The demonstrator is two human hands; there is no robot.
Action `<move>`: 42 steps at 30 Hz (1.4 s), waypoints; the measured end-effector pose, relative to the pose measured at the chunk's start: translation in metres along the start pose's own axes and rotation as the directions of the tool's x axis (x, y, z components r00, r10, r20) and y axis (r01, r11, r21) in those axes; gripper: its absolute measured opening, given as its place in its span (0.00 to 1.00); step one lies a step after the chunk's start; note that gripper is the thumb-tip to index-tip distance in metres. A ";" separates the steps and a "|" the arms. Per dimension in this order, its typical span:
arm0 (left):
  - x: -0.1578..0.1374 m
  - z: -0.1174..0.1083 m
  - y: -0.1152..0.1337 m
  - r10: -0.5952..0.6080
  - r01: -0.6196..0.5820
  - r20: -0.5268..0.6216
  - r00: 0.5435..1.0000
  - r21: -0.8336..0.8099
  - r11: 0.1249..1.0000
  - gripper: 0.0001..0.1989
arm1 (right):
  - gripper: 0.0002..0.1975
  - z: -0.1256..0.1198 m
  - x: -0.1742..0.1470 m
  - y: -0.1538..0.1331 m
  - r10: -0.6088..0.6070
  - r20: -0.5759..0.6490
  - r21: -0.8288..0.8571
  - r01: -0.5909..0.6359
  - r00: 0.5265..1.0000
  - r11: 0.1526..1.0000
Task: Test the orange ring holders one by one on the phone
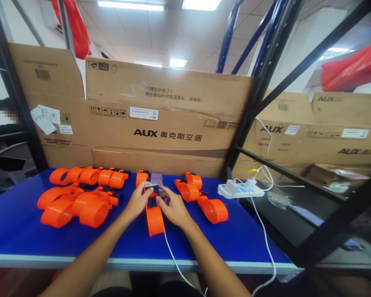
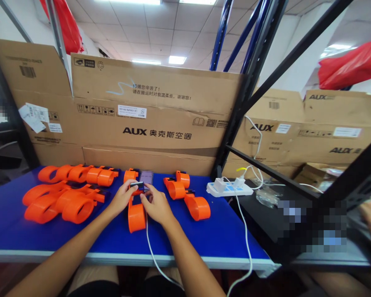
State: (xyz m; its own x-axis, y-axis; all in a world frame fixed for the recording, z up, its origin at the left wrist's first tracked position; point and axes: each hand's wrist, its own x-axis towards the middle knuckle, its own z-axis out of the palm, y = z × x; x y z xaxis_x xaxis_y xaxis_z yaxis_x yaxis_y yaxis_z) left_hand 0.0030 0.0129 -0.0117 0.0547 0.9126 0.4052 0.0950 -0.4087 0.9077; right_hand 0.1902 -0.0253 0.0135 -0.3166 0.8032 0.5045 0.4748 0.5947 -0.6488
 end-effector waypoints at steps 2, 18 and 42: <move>-0.002 0.001 0.001 -0.025 0.028 0.070 0.997 -0.056 0.998 0.15 | 0.24 0.003 0.000 0.002 0.009 -0.032 0.013 -0.009 0.999 1.000; -0.012 0.015 0.007 -0.140 0.171 0.136 0.981 -0.250 0.953 0.22 | 0.19 0.004 0.001 0.000 0.022 -0.066 -0.096 -0.028 0.998 0.995; -0.010 0.011 0.020 -0.251 0.276 0.121 0.961 -0.532 0.801 0.22 | 0.26 -0.004 0.001 0.000 -0.079 -0.023 -0.184 0.073 0.997 0.980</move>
State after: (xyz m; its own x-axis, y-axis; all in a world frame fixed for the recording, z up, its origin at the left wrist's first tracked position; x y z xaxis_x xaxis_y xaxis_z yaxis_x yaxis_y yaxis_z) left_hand 0.0150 -0.0042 0.0012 0.1488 0.9776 0.1486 -0.4371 -0.0697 0.8967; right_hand 0.1936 -0.0241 0.0164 -0.3336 0.7529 0.5673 0.5932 0.6353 -0.4944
